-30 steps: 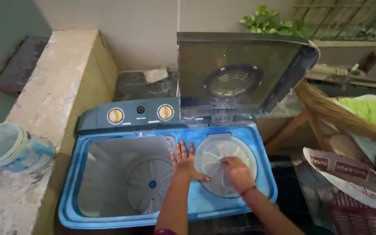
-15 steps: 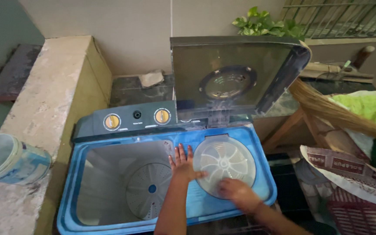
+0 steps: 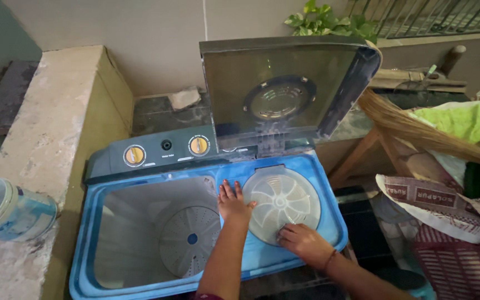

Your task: The person cleans the interior of a twin-tub washing machine by wiping the drum and spinning tub components using a small cloth.

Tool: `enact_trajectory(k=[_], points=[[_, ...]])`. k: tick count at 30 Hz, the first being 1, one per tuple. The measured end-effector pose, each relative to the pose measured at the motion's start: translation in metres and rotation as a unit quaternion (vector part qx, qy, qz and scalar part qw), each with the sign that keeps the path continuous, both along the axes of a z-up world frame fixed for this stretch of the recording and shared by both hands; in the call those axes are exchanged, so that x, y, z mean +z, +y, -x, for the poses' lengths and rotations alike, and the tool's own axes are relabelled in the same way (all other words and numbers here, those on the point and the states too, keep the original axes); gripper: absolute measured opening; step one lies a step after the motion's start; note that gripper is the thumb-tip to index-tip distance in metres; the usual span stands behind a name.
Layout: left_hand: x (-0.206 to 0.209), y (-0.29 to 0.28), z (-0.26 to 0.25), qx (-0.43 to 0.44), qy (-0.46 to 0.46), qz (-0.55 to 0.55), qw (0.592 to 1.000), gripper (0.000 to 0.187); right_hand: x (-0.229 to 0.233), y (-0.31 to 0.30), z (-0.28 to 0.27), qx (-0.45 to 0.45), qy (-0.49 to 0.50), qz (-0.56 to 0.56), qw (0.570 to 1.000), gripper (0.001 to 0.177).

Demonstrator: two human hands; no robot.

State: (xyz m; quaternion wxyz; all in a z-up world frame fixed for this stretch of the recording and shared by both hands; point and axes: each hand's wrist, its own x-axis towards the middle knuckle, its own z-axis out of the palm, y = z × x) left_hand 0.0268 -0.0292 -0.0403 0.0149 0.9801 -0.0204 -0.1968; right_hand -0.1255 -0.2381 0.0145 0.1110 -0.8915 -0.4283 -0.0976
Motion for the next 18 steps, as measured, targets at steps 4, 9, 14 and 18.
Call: enact_trajectory(k=[4,9,14,18], points=[[0.0,-0.004,-0.002,-0.001,-0.008,-0.033,0.999,0.101,-0.022,0.04,-0.014,-0.036,-0.047,0.021,0.998,0.027],[0.011,-0.002,-0.002,0.002,-0.002,-0.031,1.0,0.104,-0.037,0.073,-0.027,-0.058,-0.053,-0.006,0.997,0.025],[0.018,-0.029,-0.008,-0.078,-0.053,-0.1,0.991,0.059,-0.044,0.009,-0.028,-0.031,0.037,0.067,0.997,0.025],[-0.002,-0.073,0.017,-0.257,-0.089,0.022,0.962,0.023,-0.027,-0.067,-0.04,-0.381,0.204,-0.247,0.867,0.025]])
